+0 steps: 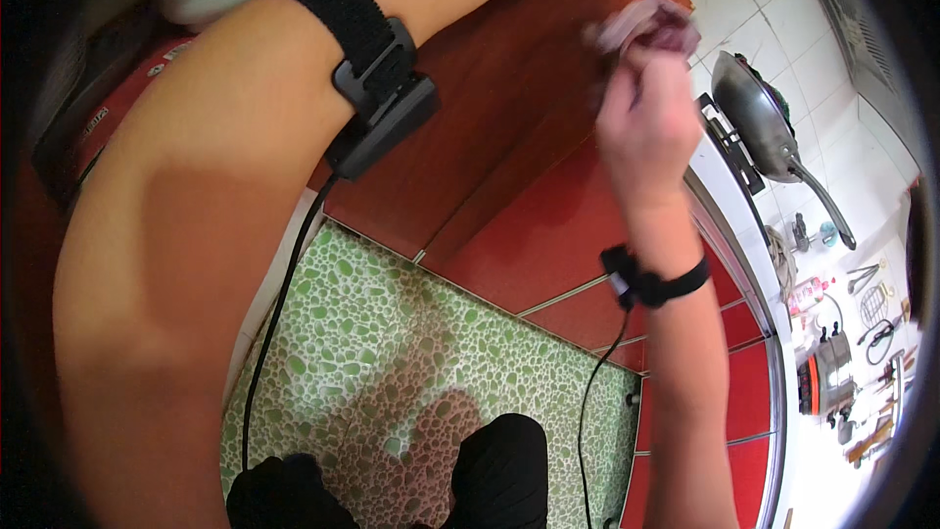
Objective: Clean the kitchen cabinet doors using a rag and a steel wool pad.
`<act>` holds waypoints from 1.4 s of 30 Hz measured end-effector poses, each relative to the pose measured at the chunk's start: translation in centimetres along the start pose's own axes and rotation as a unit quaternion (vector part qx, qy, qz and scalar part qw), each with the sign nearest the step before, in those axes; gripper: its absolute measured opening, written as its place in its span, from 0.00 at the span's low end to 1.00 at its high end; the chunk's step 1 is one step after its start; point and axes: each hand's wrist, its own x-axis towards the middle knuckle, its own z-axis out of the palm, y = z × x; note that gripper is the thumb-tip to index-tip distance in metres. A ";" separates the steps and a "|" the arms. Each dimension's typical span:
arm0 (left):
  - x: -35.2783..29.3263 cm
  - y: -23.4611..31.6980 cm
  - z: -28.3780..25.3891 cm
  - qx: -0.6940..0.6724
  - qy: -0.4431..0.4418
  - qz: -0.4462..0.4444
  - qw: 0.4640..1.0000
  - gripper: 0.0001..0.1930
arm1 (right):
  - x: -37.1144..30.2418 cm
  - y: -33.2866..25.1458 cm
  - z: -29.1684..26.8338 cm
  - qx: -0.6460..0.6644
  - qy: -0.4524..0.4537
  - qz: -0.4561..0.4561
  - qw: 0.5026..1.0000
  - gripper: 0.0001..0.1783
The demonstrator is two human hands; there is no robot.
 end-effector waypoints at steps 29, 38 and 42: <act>0.9 0.9 -1.0 0.012 -0.046 -0.037 0.998 0.23 | -27.9 -19.0 3.2 0.154 -0.329 0.038 0.931 0.08; 0.1 0.1 1.0 0.048 0.019 -0.008 0.999 0.21 | -10.6 -5.4 -1.5 0.066 -0.131 0.038 0.988 0.08; 0.4 0.7 0.6 0.006 0.007 -0.022 1.000 0.20 | -2.4 -1.7 -2.4 -0.054 -0.010 0.093 0.994 0.11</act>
